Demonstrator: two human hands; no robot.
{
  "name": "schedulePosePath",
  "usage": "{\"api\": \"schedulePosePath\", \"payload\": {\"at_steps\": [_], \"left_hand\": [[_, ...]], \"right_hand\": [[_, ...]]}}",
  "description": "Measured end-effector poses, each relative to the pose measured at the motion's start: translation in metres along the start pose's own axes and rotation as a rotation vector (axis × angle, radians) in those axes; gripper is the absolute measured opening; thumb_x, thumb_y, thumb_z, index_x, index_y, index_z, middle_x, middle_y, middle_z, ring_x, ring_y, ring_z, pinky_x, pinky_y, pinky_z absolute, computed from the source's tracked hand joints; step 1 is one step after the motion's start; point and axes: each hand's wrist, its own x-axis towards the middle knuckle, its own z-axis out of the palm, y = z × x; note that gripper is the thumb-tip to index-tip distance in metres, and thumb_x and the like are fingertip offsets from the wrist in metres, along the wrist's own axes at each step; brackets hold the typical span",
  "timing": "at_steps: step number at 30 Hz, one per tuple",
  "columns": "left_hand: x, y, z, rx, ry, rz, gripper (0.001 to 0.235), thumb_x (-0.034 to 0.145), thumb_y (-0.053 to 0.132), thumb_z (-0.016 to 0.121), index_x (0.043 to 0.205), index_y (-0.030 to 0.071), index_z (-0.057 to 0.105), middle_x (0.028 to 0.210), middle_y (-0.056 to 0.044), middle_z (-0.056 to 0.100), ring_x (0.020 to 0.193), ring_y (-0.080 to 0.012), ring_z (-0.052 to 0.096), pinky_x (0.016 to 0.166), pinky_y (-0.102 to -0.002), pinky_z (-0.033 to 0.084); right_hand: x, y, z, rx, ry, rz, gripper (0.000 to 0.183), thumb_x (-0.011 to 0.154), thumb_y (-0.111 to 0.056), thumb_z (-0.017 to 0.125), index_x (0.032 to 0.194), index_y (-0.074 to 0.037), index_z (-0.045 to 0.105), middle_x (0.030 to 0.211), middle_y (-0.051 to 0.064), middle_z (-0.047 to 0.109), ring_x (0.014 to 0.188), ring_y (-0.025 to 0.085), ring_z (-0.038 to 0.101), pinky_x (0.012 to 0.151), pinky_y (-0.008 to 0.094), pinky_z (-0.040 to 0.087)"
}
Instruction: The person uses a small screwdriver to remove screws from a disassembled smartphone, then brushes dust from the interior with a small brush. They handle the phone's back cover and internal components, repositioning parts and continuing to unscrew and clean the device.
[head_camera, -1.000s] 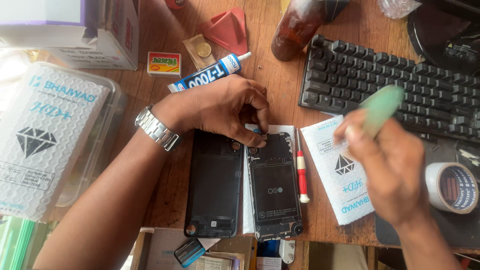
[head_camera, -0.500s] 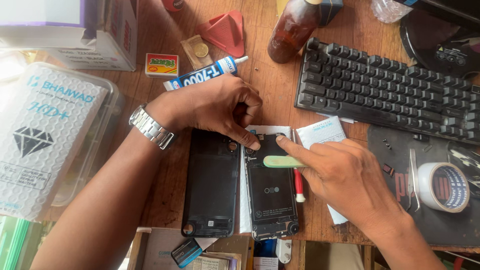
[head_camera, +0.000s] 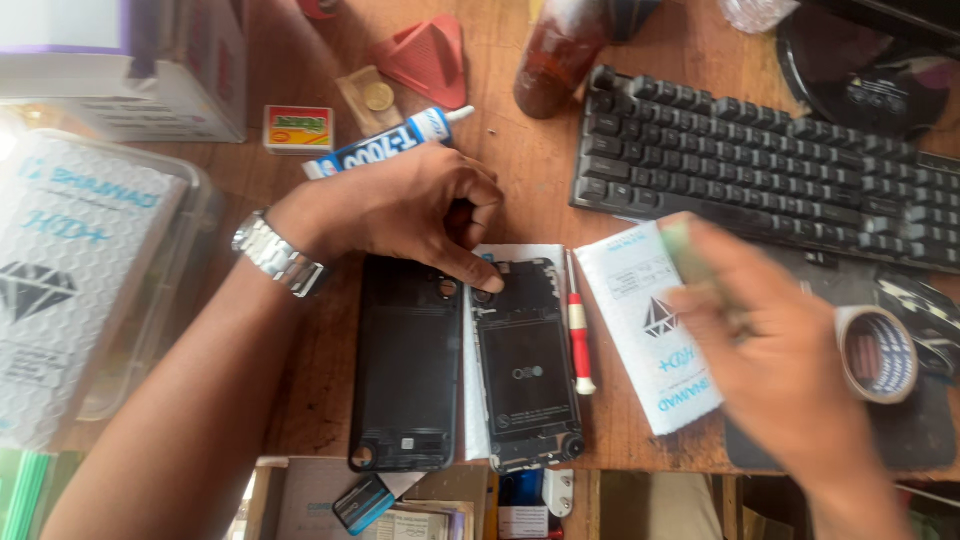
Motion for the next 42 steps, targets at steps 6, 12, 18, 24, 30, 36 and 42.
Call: {"api": "schedulePosePath", "payload": {"at_steps": [6,12,18,24,30,36,42], "left_hand": [[0.005,0.004,-0.001,0.135,-0.009,-0.098,0.044,0.067,0.033,0.09,0.058,0.007,0.056,0.063,-0.001,0.061,0.056,-0.0148,0.061,0.051,-0.033,0.048],[0.008,0.009,0.0,0.195,-0.004,-0.124,0.044,0.064,0.036,0.091,0.058,0.009,0.057,0.063,-0.001,0.059,0.058,-0.016,0.059,0.052,-0.035,0.047],[0.007,0.013,0.001,0.142,0.004,-0.186,0.049,0.065,0.037,0.093,0.058,0.007,0.056,0.064,-0.003,0.059,0.058,-0.0167,0.06,0.053,-0.034,0.047],[0.004,0.005,-0.001,0.175,0.021,-0.016,0.043,0.068,0.032,0.092,0.06,0.008,0.057,0.067,-0.002,0.059,0.061,-0.0149,0.059,0.054,-0.032,0.046],[0.002,0.002,0.001,0.071,0.019,-0.05,0.045,0.071,0.032,0.091,0.059,0.007,0.054,0.064,0.0,0.059,0.055,-0.0133,0.057,0.049,-0.031,0.045],[0.002,0.003,0.003,0.08,0.035,-0.065,0.041,0.074,0.034,0.088,0.06,0.009,0.058,0.062,0.002,0.06,0.054,-0.0114,0.059,0.049,-0.03,0.046],[0.004,-0.003,0.006,0.166,0.057,-0.016,0.046,0.079,0.037,0.086,0.06,0.006,0.058,0.063,-0.003,0.058,0.058,-0.0159,0.058,0.052,-0.032,0.045]], "right_hand": [[-0.05,0.057,-0.041,-0.079,0.224,0.308,0.048,0.108,-0.012,0.057,0.154,0.0,0.054,0.102,0.015,0.059,0.081,0.02,0.061,0.069,0.029,0.052],[-0.087,0.082,-0.064,-0.387,0.444,0.349,0.04,0.1,-0.003,0.065,0.139,0.003,0.061,0.116,0.019,0.067,0.094,0.021,0.069,0.077,0.031,0.056],[-0.088,0.121,-0.064,-0.434,0.509,0.24,0.024,0.103,-0.007,0.075,0.124,0.003,0.07,0.112,0.016,0.073,0.097,0.02,0.072,0.089,0.031,0.057],[-0.086,0.148,-0.054,-0.526,0.436,0.194,0.021,0.101,-0.007,0.078,0.119,0.003,0.072,0.108,0.016,0.072,0.098,0.023,0.069,0.091,0.035,0.055],[-0.087,0.13,-0.044,-0.406,0.414,0.089,0.023,0.108,-0.004,0.072,0.127,0.005,0.063,0.127,0.017,0.059,0.113,0.023,0.06,0.099,0.035,0.05],[-0.087,0.073,-0.021,-0.421,0.43,-0.004,0.04,0.099,-0.003,0.08,0.134,0.001,0.061,0.126,0.019,0.061,0.105,0.022,0.065,0.098,0.031,0.054],[-0.093,0.019,0.024,-0.16,0.362,0.019,0.104,0.082,-0.005,0.078,0.162,-0.005,0.012,0.086,0.008,0.069,0.071,0.014,0.067,0.086,0.034,0.055]]}}
